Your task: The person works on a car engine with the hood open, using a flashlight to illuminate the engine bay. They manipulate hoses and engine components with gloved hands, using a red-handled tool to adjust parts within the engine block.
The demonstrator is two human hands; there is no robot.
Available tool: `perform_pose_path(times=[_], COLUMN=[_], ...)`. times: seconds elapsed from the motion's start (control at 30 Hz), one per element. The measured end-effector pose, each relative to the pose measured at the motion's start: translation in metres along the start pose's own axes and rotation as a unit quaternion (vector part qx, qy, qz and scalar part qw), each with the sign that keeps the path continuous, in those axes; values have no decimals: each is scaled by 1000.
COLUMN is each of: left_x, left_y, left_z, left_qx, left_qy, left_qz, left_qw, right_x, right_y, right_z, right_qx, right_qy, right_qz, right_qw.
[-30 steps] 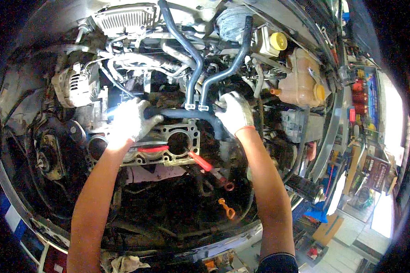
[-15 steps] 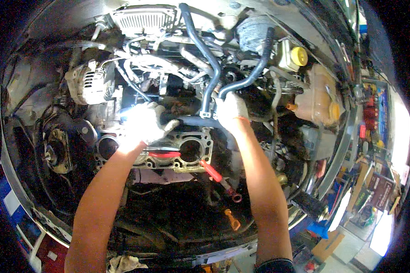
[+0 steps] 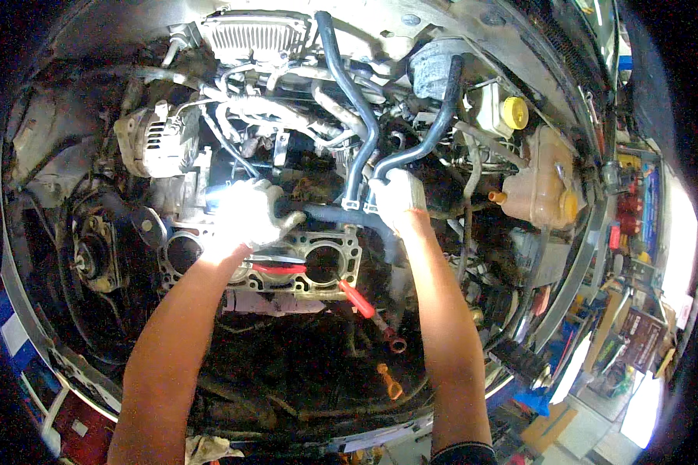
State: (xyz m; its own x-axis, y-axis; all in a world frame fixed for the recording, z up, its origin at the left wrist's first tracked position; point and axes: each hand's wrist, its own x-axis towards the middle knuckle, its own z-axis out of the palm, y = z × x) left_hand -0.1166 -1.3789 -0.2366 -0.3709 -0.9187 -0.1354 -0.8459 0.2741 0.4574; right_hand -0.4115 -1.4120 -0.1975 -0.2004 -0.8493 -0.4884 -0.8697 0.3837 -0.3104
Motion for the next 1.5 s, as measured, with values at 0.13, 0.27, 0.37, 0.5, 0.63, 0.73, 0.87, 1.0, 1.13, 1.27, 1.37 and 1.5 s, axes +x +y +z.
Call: perform_pose_path(times=[0.13,0.27,0.37,0.5,0.63,0.73,0.87,1.0,1.13,1.27,1.37,1.5], left_x=[2,-3,3,6,9,1,3,5,5,4,2,8], left_y=[3,-1,13,18,17,10,16,16,15,14,9,13], left_z=[1,-3,-1,-11,-3,-7,-3,-3,-9,-15,-6,-9], left_qx=[1,0,-12,-10,2,-3,10,13,27,-14,25,8], left_qy=[-7,5,0,-41,-47,-36,-48,-27,-33,-21,7,-25], left_qz=[-4,-5,-9,-20,-20,-38,-44,-23,-29,-9,4,-2], left_qw=[1000,1000,1000,999,999,999,998,999,999,1000,1000,1000], right_x=[-1,-14,-8,9,12,-16,-9,16,21,52,66,69], right_y=[24,35,81,82,42,-18,-76,-120,-122,-121,-130,-129], right_z=[4,7,-2,-22,-48,-61,-11,6,8,11,11,24], right_qx=[70,405,322,351,99,-77,67,-112,-226,-31,27,-196], right_qy=[1,12,152,167,79,-50,40,121,93,66,57,107], right_qz=[21,81,-6,-27,-49,-26,-178,-78,-102,14,-39,-135], right_qw=[997,911,935,921,991,995,981,983,964,997,997,965])
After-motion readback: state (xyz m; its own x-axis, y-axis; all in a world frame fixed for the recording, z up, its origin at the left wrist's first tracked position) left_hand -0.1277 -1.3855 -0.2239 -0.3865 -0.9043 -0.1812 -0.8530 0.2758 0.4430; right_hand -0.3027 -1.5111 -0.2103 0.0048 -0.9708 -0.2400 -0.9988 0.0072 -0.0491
